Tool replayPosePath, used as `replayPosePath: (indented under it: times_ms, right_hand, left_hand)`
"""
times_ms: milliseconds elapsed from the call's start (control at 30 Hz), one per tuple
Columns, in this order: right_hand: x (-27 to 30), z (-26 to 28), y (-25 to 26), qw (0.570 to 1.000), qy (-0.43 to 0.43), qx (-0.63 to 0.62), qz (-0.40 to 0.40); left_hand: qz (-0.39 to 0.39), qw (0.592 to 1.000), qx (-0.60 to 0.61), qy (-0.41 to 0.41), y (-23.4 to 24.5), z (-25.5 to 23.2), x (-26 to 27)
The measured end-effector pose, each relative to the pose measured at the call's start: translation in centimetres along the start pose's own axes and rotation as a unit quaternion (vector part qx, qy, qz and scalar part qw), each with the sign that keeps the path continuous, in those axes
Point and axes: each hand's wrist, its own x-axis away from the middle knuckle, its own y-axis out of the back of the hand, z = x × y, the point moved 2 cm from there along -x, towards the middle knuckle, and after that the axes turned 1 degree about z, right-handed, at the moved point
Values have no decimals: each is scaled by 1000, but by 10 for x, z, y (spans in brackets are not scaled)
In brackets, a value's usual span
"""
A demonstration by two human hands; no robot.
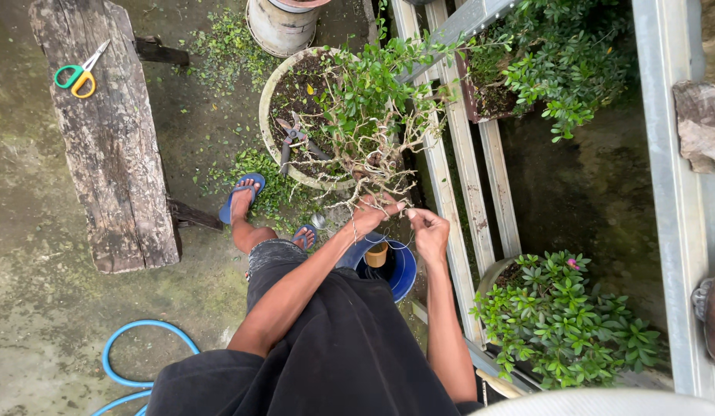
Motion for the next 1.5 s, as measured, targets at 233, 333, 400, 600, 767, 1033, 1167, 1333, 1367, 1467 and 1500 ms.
replayPosePath:
  times_ms: [233,333,400,600,767,1033,1167,1333,1367,1467,1500]
  right_hand:
    - [25,33,-9,998,5,46,-47]
    - [40,23,-22,994,14,71,-78]
    - [42,5,-30,992,45,59,-106]
    - [15,-61,-47,993,-8,-64,-99]
    - [8,-31,-26,994,1,-62,-93]
    - [23,24,8,994,59,12,-90]
    - [43,20,-8,993,84,25,-84]
    - [38,-9,-26,990,106,9,-92]
    - [34,-17,-27,990,103,-7,-94]
    - [19,-31,-24,990,107,-12,-94]
    - [16,-33,-22,989,112,2,-91]
  left_hand:
    - [-33,999,16,-9,-14,2,1]
    - [-43,999,19,-5,-13,25,-7]
    - [-64,998,27,0,-10,18,4]
    - [-56,997,33,35,-10,11,10]
    - [-40,998,38,29,-9,11,8]
    - [-15,1000,13,4,-23,4,4]
    - [-70,996,48,6,-25,5,5]
    - [-99,989,88,63,-19,56,-18]
    - [-96,989,91,69,-21,48,-12]
    - [-83,989,93,75,-25,20,1]
    - [-73,990,94,78,-27,12,7]
